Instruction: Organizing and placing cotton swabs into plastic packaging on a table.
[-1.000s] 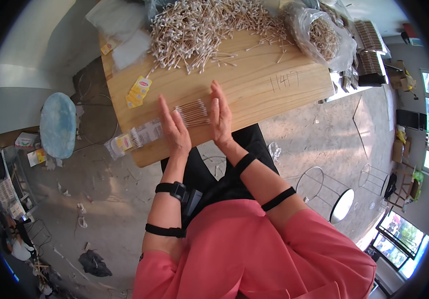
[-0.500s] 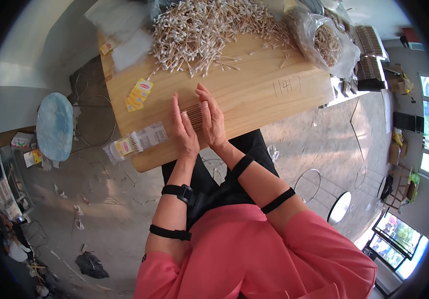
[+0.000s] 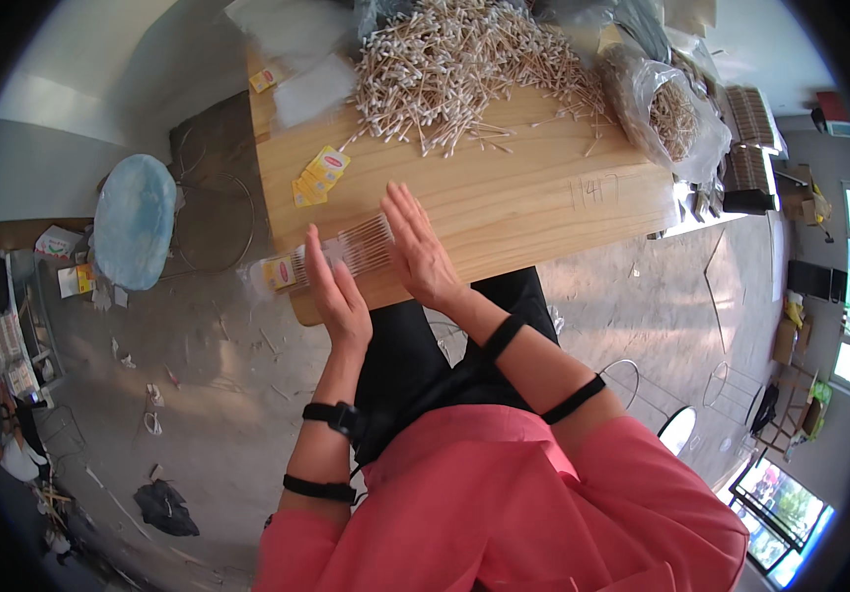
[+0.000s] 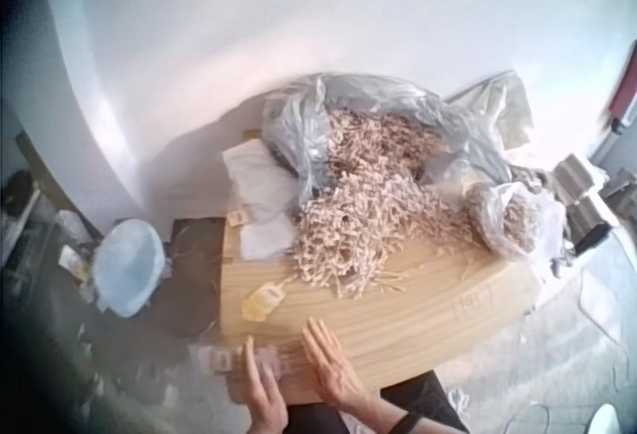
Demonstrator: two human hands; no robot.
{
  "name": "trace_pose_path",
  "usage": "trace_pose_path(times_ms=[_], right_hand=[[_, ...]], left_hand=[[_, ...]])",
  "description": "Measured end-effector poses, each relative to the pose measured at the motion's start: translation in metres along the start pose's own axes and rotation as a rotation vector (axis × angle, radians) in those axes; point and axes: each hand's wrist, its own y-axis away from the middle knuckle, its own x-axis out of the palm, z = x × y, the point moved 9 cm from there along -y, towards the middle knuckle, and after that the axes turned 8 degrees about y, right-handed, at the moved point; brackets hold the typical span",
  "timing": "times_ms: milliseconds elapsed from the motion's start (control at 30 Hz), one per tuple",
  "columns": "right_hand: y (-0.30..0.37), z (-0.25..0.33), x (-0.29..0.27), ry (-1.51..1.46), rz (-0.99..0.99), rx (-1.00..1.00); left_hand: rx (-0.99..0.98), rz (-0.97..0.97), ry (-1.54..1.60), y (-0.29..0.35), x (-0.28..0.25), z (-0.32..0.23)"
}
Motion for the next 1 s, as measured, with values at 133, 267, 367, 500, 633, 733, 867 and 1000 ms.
trace_pose_path(times_ms=[133, 267, 367, 500, 633, 733, 867, 1000], right_hand=[[0.020, 0.020, 0.035, 0.504, 0.409, -0.263], [0.017, 0.014, 0.058, 0.699, 0.413, -0.339], [0.018, 0.008, 0.062, 0.734, 0.400, -0.343], [0.020, 0.008, 0.062, 0.737, 0.386, -0.344], [0.020, 0.013, 0.067, 0.822, 0.408, -0.365], [0.019, 0.007, 0.063, 0.724, 0.387, -0.309], [0.015, 0.003, 0.051, 0.522, 0.321, -0.223], [0.018, 0.000, 0.054, 0.702, 0.377, -0.302]], left_hand=[[0.091, 0.271, -0.297, 0.053, 0.006, -0.009], [0.020, 0.414, -0.476, 0.068, 0.016, -0.002], [0.039, 0.461, -0.558, 0.059, 0.021, -0.005], [0.070, 0.521, -0.615, 0.035, 0.029, -0.008], [0.049, 0.626, -0.727, 0.019, 0.034, 0.009], [0.054, 0.640, -0.716, 0.016, 0.039, 0.009], [0.030, 0.649, -0.742, 0.015, 0.041, 0.007], [0.045, 0.646, -0.763, 0.015, 0.041, 0.006]])
